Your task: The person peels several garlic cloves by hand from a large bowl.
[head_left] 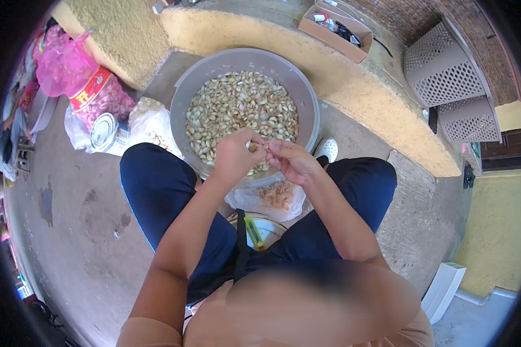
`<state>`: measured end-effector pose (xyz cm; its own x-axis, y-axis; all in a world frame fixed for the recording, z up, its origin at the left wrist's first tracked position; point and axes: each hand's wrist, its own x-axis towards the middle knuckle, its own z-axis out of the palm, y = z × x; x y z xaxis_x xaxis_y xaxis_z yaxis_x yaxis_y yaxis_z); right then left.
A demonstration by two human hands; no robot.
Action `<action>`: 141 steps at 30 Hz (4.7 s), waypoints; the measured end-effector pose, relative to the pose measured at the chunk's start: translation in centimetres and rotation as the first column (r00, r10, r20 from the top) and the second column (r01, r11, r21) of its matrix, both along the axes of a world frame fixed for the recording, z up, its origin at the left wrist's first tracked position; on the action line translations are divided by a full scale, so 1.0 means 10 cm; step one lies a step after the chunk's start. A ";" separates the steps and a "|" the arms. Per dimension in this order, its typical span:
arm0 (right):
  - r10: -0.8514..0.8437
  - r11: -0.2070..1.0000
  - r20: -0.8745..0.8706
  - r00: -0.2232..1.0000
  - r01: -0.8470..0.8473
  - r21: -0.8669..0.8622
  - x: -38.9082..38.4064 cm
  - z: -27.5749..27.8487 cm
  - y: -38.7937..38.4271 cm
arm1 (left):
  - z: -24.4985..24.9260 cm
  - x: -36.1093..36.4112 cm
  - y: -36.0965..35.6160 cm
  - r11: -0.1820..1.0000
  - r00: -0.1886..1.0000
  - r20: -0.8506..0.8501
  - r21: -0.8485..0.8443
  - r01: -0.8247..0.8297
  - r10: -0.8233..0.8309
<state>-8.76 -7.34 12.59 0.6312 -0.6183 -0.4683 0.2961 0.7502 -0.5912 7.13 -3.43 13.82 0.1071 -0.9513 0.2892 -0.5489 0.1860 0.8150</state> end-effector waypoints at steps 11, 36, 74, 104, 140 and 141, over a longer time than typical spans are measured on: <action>-0.074 0.979 -0.316 0.946 0.008 -0.205 -0.01 0.21 -0.04 | 0.07 0.00 -0.02 0.990 0.985 -0.125 0.053 0.128 -0.121; -0.369 0.302 -0.645 0.670 -0.570 -0.764 -0.07 0.24 0.02 | 0.02 0.12 -0.10 0.859 0.945 -0.290 0.435 0.272 -0.152; -0.760 -0.040 -0.297 0.578 -0.498 -0.866 0.19 0.11 0.04 | -0.17 -0.17 -0.02 0.990 0.980 -0.140 0.048 -0.136 0.142; -0.566 0.304 -0.536 0.626 -0.446 -0.842 0.04 0.22 0.00 | -0.13 -0.09 -0.06 0.988 0.979 -0.202 0.152 0.041 -0.009; -0.306 0.583 -0.567 0.765 -0.320 -0.747 -0.15 0.16 -0.07 | 0.08 0.01 -0.08 0.726 0.848 -0.530 0.574 0.379 -0.023; -0.308 0.603 -0.559 0.769 -0.296 -0.740 -0.13 0.15 -0.05 | 0.09 0.01 -0.08 0.717 0.838 -0.546 0.579 0.389 -0.013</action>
<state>-10.05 -7.85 14.10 0.4039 -0.9122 -0.0698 -0.3290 -0.0736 -0.9415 7.23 -4.18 14.70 -0.1689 -0.8848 -0.4343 -0.0747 -0.4279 0.9008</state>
